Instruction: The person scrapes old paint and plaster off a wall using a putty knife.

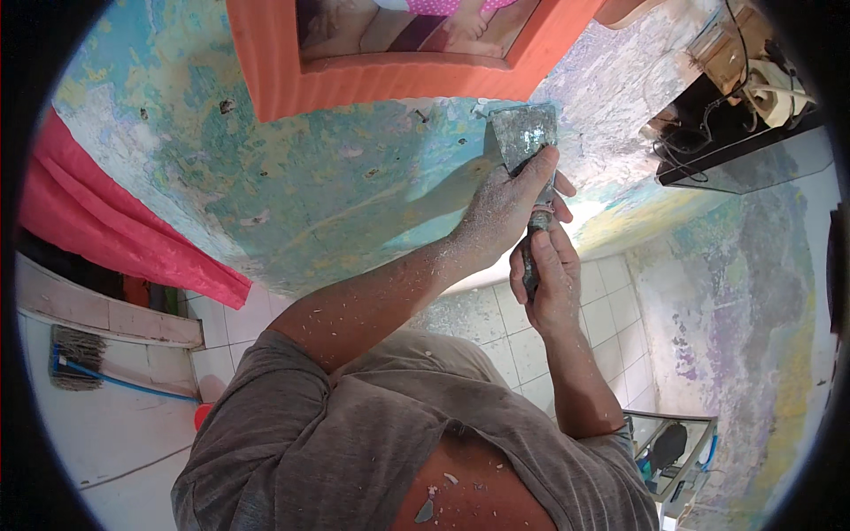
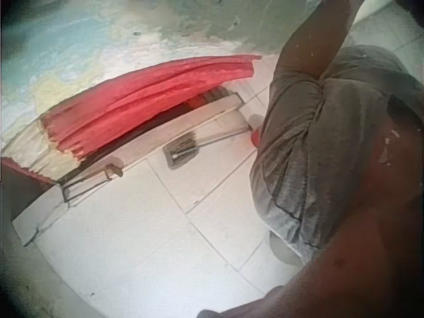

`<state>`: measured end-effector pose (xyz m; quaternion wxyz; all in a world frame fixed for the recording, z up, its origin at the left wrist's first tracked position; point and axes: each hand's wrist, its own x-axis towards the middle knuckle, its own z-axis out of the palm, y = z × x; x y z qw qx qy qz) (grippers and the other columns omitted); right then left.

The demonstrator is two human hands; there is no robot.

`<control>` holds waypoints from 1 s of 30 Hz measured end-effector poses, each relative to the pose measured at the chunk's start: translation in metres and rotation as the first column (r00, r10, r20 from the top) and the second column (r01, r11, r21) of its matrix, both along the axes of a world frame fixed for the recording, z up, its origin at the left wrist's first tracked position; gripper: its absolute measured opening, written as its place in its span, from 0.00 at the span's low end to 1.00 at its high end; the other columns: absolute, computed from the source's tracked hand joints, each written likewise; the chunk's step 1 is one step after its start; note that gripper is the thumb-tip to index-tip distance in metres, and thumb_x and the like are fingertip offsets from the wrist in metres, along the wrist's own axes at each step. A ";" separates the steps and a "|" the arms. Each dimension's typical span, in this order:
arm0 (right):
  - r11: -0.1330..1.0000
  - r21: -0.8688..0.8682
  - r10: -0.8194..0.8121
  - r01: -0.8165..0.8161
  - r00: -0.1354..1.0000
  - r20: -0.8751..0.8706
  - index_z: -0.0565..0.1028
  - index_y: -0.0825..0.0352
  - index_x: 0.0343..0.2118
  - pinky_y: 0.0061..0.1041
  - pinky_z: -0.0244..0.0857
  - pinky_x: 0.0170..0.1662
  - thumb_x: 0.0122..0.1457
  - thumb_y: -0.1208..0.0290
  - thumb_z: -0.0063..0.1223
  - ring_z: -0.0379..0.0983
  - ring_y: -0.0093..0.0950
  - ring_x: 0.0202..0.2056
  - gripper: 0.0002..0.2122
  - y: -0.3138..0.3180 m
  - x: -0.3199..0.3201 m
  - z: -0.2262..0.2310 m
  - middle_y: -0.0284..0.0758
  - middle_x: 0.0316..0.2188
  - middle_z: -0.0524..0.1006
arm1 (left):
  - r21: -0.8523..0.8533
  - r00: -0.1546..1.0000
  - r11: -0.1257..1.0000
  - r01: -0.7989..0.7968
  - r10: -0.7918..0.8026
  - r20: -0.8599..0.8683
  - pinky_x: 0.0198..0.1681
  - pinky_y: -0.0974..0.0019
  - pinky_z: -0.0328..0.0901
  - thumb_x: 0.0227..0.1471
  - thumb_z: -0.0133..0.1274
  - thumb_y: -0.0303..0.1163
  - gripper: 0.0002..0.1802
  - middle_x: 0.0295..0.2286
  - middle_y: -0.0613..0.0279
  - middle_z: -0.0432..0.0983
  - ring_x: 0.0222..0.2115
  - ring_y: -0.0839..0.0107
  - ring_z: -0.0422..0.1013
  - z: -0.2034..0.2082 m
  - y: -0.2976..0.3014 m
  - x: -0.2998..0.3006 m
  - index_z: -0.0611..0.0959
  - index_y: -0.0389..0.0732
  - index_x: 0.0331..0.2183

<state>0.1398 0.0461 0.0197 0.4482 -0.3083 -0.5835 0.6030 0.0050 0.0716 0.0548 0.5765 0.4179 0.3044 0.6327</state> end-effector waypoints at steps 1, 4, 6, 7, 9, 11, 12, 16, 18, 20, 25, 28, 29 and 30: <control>0.997 0.071 0.034 -0.034 0.999 0.008 0.69 0.68 0.55 0.13 0.49 0.17 0.71 0.62 0.40 0.57 0.13 0.13 0.17 0.006 0.001 -0.005 0.27 0.17 0.68 | 0.027 0.999 0.999 -0.038 0.038 -0.014 0.30 0.68 0.68 0.64 0.45 0.54 0.28 0.23 0.60 0.76 0.24 0.75 0.73 0.000 0.001 0.001 0.81 0.37 0.31; 0.997 0.073 -0.027 0.035 0.995 -0.100 0.69 0.68 0.52 0.14 0.49 0.17 0.71 0.64 0.41 0.57 0.13 0.14 0.15 0.013 -0.021 -0.018 0.26 0.17 0.67 | -0.046 0.990 0.993 -0.107 0.103 -0.095 0.28 0.70 0.66 0.63 0.44 0.55 0.29 0.21 0.63 0.75 0.22 0.76 0.71 0.003 0.001 -0.006 0.81 0.38 0.29; 0.996 0.087 0.010 0.002 0.991 -0.131 0.70 0.69 0.50 0.14 0.49 0.17 0.70 0.66 0.42 0.58 0.13 0.14 0.13 0.015 -0.028 -0.024 0.25 0.18 0.67 | -0.065 0.978 0.982 -0.178 0.169 -0.124 0.27 0.71 0.66 0.63 0.45 0.56 0.30 0.19 0.64 0.74 0.21 0.77 0.70 0.003 -0.001 -0.007 0.81 0.38 0.27; 0.996 0.087 -0.007 0.019 0.991 -0.136 0.70 0.69 0.50 0.15 0.49 0.17 0.70 0.66 0.42 0.58 0.13 0.15 0.13 0.012 -0.031 -0.024 0.25 0.18 0.67 | -0.037 0.972 0.980 -0.194 0.188 -0.139 0.27 0.71 0.66 0.63 0.45 0.56 0.30 0.19 0.64 0.74 0.21 0.76 0.70 0.001 -0.002 -0.007 0.82 0.38 0.27; 0.991 0.134 0.023 -0.006 0.991 -0.131 0.69 0.70 0.52 0.15 0.50 0.17 0.71 0.66 0.41 0.59 0.13 0.15 0.14 0.010 -0.025 -0.023 0.26 0.19 0.68 | -0.010 0.963 0.974 -0.224 0.220 -0.157 0.27 0.70 0.65 0.63 0.45 0.56 0.30 0.19 0.64 0.74 0.20 0.76 0.70 -0.003 -0.003 -0.006 0.82 0.38 0.27; 0.994 0.091 0.069 -0.058 0.990 -0.121 0.69 0.70 0.52 0.15 0.51 0.17 0.71 0.67 0.41 0.60 0.13 0.15 0.14 0.012 -0.023 -0.018 0.26 0.20 0.68 | -0.058 0.965 0.976 -0.210 0.198 -0.171 0.27 0.69 0.65 0.62 0.46 0.56 0.30 0.18 0.64 0.73 0.20 0.75 0.70 -0.005 -0.002 -0.004 0.82 0.38 0.27; 0.995 0.051 0.089 -0.084 0.990 -0.108 0.69 0.70 0.52 0.14 0.51 0.17 0.71 0.68 0.40 0.60 0.14 0.16 0.13 0.013 -0.020 -0.016 0.27 0.20 0.69 | -0.058 0.965 0.975 -0.213 0.200 -0.172 0.27 0.69 0.65 0.62 0.46 0.56 0.30 0.18 0.64 0.73 0.20 0.75 0.70 -0.003 -0.001 -0.004 0.82 0.38 0.27; 0.996 0.034 0.087 -0.083 0.984 -0.153 0.70 0.69 0.52 0.14 0.52 0.17 0.71 0.68 0.39 0.60 0.14 0.15 0.13 0.021 -0.025 -0.020 0.27 0.21 0.69 | -0.038 0.928 0.954 -0.296 0.278 -0.249 0.28 0.69 0.65 0.61 0.46 0.58 0.31 0.18 0.63 0.74 0.21 0.74 0.70 0.002 0.000 -0.002 0.82 0.37 0.26; 0.996 0.037 0.092 -0.086 0.980 -0.175 0.70 0.69 0.52 0.14 0.52 0.16 0.71 0.68 0.38 0.60 0.14 0.15 0.14 0.019 -0.020 -0.021 0.27 0.22 0.70 | -0.009 0.914 0.948 -0.318 0.304 -0.269 0.28 0.69 0.65 0.60 0.46 0.58 0.31 0.18 0.63 0.74 0.21 0.74 0.70 -0.002 -0.001 0.000 0.82 0.37 0.26; 0.992 0.049 0.120 -0.114 0.980 -0.158 0.68 0.70 0.54 0.14 0.52 0.15 0.71 0.67 0.39 0.61 0.14 0.15 0.15 0.023 -0.021 -0.023 0.28 0.24 0.71 | -0.035 0.926 0.953 -0.300 0.282 -0.249 0.28 0.69 0.64 0.61 0.46 0.58 0.31 0.19 0.63 0.74 0.21 0.74 0.70 -0.007 0.000 0.000 0.82 0.37 0.26; 0.986 0.024 0.167 -0.167 0.949 -0.267 0.68 0.70 0.53 0.14 0.51 0.14 0.71 0.66 0.39 0.62 0.15 0.14 0.15 0.034 -0.032 -0.026 0.29 0.24 0.73 | 0.028 0.888 0.932 -0.360 0.352 -0.296 0.27 0.68 0.65 0.61 0.46 0.57 0.31 0.18 0.62 0.74 0.20 0.73 0.71 0.004 0.009 -0.005 0.82 0.36 0.26; 0.984 0.011 0.173 -0.179 0.932 -0.319 0.69 0.70 0.51 0.14 0.51 0.14 0.71 0.65 0.39 0.60 0.15 0.13 0.14 0.036 -0.036 -0.026 0.28 0.22 0.72 | 0.065 0.857 0.906 -0.419 0.418 -0.300 0.26 0.67 0.65 0.60 0.46 0.57 0.31 0.17 0.62 0.73 0.19 0.73 0.70 0.004 0.006 -0.003 0.82 0.36 0.26; 0.986 0.049 0.169 -0.162 0.947 -0.274 0.70 0.70 0.50 0.14 0.51 0.14 0.71 0.65 0.39 0.60 0.15 0.12 0.14 0.038 -0.032 -0.028 0.28 0.22 0.71 | 0.069 0.861 0.901 -0.428 0.429 -0.272 0.25 0.67 0.65 0.60 0.46 0.56 0.31 0.17 0.61 0.74 0.19 0.73 0.70 0.003 0.005 -0.002 0.82 0.36 0.27; 0.985 0.090 0.161 -0.144 0.960 -0.227 0.70 0.70 0.49 0.14 0.51 0.15 0.71 0.64 0.40 0.59 0.15 0.12 0.14 0.040 -0.027 -0.030 0.28 0.21 0.71 | 0.073 0.861 0.901 -0.428 0.431 -0.270 0.25 0.67 0.65 0.60 0.46 0.56 0.31 0.17 0.61 0.74 0.19 0.73 0.70 -0.001 0.004 0.001 0.82 0.36 0.27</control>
